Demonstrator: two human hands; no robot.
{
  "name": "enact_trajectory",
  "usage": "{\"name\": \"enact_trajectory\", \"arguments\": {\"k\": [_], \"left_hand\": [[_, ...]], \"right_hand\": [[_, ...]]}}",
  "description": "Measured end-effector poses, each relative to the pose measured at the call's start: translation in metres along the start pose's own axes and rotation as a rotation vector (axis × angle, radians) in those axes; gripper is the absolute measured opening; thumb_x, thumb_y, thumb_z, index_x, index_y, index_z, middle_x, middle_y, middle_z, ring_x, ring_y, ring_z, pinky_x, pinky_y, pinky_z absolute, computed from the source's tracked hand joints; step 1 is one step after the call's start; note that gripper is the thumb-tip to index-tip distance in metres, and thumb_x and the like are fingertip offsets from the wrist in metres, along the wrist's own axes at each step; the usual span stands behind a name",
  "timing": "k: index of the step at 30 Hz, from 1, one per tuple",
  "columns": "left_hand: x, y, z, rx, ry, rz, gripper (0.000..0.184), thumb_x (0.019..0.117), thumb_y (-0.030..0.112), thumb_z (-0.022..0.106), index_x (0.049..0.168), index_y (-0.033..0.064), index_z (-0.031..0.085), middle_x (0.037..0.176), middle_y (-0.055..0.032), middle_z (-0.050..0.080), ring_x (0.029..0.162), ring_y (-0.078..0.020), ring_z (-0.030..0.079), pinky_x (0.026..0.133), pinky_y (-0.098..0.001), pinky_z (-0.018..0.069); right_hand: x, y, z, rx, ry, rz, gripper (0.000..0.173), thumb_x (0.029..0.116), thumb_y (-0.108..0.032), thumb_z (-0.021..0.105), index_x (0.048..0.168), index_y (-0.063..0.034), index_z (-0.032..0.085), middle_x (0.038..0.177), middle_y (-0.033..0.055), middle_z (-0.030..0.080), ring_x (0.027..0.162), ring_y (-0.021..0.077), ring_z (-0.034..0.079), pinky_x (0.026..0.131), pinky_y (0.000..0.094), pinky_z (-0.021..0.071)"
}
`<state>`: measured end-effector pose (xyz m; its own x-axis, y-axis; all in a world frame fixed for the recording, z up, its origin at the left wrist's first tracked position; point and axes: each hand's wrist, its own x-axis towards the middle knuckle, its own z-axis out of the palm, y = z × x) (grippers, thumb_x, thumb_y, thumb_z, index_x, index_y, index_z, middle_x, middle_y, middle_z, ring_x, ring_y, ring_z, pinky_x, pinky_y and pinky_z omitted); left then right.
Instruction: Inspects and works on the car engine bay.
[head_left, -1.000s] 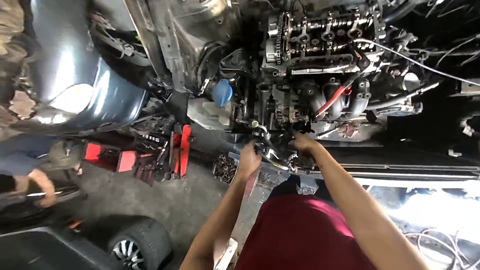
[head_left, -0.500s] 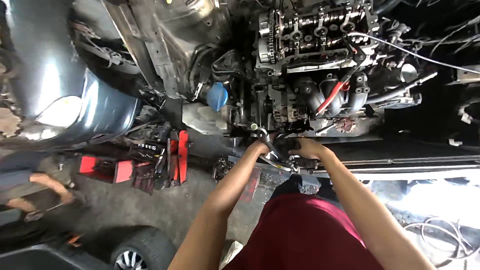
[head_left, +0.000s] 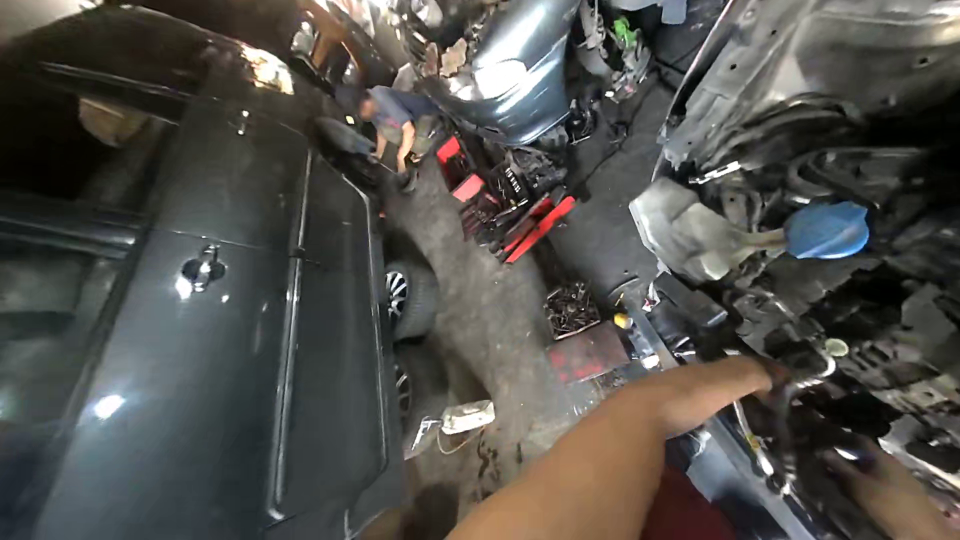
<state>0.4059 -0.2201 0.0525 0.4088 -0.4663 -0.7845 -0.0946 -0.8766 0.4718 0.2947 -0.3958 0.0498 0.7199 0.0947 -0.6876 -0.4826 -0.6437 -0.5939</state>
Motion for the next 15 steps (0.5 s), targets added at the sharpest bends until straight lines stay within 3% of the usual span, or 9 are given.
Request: {"name": "enact_trajectory", "arguments": {"k": [5,10,13,15], "left_hand": [[-0.008,0.007,-0.009,-0.086,-0.007,0.057,0.048,0.0983,0.01,0.067,0.142,-0.0054,0.053,0.144,-0.0248,0.057,0.136,-0.0372,0.053,0.113,-0.052,0.0407],[0.017,-0.003,-0.001,-0.13,0.005,0.137,0.048,0.0991,0.008,0.066,0.143,-0.0063,0.052,0.145,-0.0262,0.055,0.136,-0.0379,0.052,0.114,-0.0509,0.0396],[0.022,0.0,0.0,-0.124,-0.009,0.113,0.051,0.0998,0.01,0.065,0.146,-0.0041,0.049,0.146,-0.0251,0.054,0.137,-0.0375,0.052,0.114,-0.0518,0.0402],[-0.004,0.009,-0.01,-0.168,0.003,0.051,0.05,0.1022,0.008,0.061,0.148,-0.0041,0.047,0.15,-0.0251,0.051,0.141,-0.0375,0.047,0.117,-0.051,0.0358]], "right_hand": [[-0.004,-0.001,0.001,0.05,0.006,0.013,0.038,0.1001,-0.006,0.06,0.137,0.0047,0.055,0.127,0.0308,0.062,0.115,0.0417,0.063,0.1,0.0608,0.0482],[0.001,0.002,0.0,-0.002,0.001,0.052,0.036,0.1018,-0.008,0.06,0.135,0.0038,0.057,0.127,0.0328,0.061,0.119,0.0464,0.061,0.102,0.0653,0.0448],[0.002,0.006,-0.001,-0.005,-0.009,0.07,0.033,0.1028,-0.009,0.06,0.133,0.0027,0.058,0.123,0.031,0.063,0.116,0.0445,0.062,0.1,0.0644,0.0457],[0.001,0.002,-0.003,0.02,-0.035,0.08,0.038,0.1019,-0.011,0.062,0.137,0.0021,0.056,0.127,0.0302,0.062,0.12,0.0429,0.061,0.103,0.0627,0.0448]]}}
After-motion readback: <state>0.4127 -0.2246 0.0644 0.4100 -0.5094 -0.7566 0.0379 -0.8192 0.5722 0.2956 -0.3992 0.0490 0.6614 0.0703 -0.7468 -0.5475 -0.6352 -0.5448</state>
